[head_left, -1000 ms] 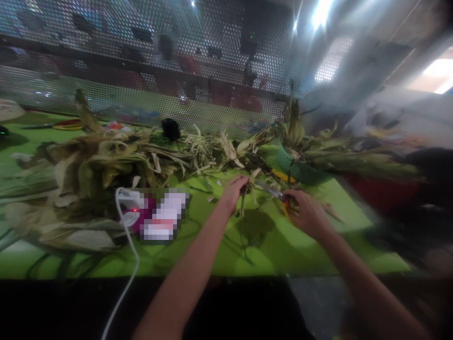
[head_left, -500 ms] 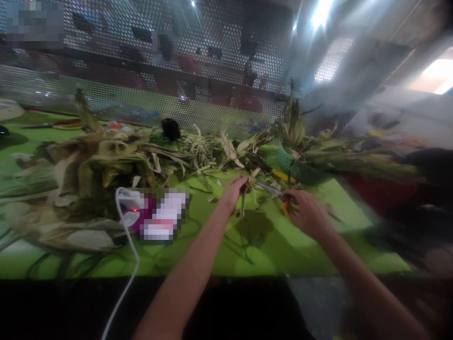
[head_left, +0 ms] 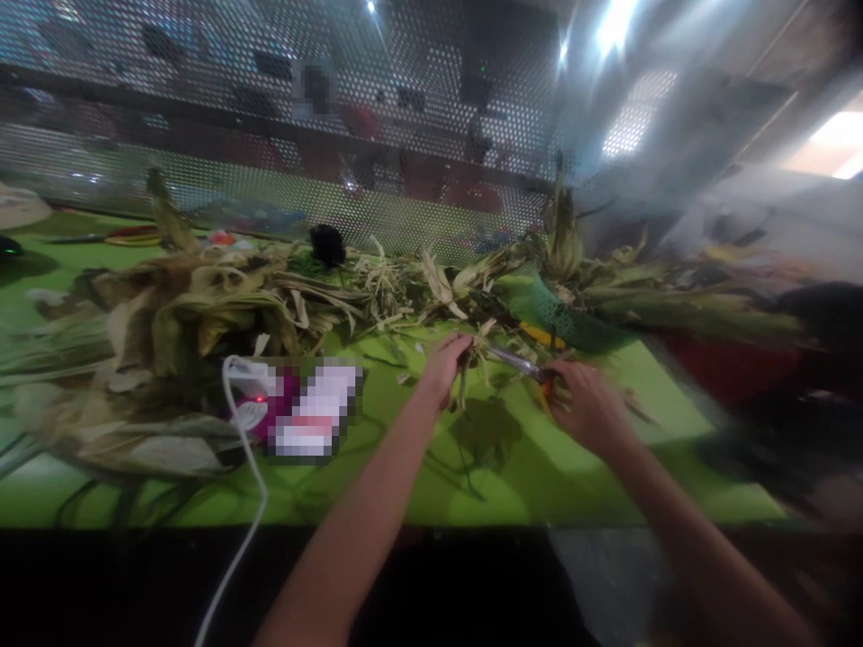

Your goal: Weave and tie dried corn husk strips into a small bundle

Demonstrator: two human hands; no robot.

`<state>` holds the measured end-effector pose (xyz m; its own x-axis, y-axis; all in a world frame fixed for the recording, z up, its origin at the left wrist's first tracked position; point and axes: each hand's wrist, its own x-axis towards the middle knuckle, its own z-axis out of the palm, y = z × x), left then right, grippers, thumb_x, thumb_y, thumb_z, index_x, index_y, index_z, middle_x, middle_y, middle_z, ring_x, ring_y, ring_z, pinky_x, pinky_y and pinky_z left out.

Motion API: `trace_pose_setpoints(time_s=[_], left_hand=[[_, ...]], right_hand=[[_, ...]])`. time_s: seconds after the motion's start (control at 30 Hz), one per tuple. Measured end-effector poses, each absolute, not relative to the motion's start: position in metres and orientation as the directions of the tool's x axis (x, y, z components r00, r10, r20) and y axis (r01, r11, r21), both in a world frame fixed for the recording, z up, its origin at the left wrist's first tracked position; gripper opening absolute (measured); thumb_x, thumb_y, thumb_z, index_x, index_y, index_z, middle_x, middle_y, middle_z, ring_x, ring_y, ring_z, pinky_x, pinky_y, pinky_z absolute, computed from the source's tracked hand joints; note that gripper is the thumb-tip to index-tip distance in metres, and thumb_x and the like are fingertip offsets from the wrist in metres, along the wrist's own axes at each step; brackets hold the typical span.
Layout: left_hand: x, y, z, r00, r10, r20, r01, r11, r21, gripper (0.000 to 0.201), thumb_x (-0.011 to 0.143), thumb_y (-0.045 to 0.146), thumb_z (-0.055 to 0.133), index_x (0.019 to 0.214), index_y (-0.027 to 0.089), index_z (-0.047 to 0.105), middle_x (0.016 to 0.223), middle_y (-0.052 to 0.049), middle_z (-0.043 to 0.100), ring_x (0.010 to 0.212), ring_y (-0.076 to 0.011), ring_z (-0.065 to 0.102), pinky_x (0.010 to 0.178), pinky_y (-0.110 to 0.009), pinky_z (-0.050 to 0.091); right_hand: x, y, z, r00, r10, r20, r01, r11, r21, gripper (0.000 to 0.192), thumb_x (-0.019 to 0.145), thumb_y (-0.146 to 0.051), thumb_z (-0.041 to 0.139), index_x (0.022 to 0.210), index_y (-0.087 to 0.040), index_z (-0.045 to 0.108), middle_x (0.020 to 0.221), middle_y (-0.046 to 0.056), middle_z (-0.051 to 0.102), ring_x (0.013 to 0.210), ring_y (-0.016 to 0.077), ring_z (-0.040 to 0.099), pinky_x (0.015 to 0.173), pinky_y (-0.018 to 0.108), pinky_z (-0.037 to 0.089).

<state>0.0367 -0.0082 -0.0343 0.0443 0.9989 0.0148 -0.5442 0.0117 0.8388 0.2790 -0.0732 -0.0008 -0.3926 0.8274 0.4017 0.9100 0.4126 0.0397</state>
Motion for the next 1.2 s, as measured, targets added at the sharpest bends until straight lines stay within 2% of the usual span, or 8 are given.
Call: trace_pose_setpoints(time_s=[0.3, 0.53, 1.2], left_hand=[[0.0362, -0.0107, -0.0318, 0.054, 0.997, 0.046, -0.473, -0.015, 0.881, 0.018, 0.076, 0.032, 0.065, 0.070, 0.015, 0.064, 0.068, 0.000, 0.057, 0.062, -0.0100, 0.048, 0.061, -0.024, 0.041], [0.0335, -0.0084, -0.0323, -0.025, 0.995, 0.092, -0.365, -0.095, 0.926, 0.019, 0.079, 0.035, 0.062, 0.074, 0.016, 0.066, 0.066, 0.001, 0.057, 0.062, -0.0111, 0.050, 0.061, -0.024, 0.040], [0.0339, -0.0041, -0.0379, -0.034, 0.998, 0.061, -0.409, -0.070, 0.910, 0.018, 0.076, 0.035, 0.065, 0.073, 0.017, 0.065, 0.065, 0.001, 0.056, 0.061, -0.0110, 0.049, 0.062, -0.024, 0.041]], right_hand=[[0.2764, -0.0722, -0.0033, -0.394, 0.810, 0.435, 0.910, 0.409, 0.064, 0.039, 0.080, -0.030, 0.061, 0.117, -0.019, 0.055, 0.104, 0.010, 0.066, 0.094, 0.0290, 0.061, 0.082, 0.039, 0.046], [0.2737, -0.0747, -0.0019, -0.386, 0.817, 0.428, 0.916, 0.395, 0.070, 0.040, 0.080, -0.029, 0.061, 0.117, -0.019, 0.054, 0.103, 0.010, 0.066, 0.093, 0.0285, 0.061, 0.080, 0.039, 0.046], [0.2699, -0.0718, -0.0046, -0.397, 0.789, 0.469, 0.912, 0.395, 0.109, 0.037, 0.081, -0.032, 0.059, 0.116, -0.018, 0.055, 0.100, 0.011, 0.066, 0.092, 0.0293, 0.060, 0.080, 0.039, 0.045]])
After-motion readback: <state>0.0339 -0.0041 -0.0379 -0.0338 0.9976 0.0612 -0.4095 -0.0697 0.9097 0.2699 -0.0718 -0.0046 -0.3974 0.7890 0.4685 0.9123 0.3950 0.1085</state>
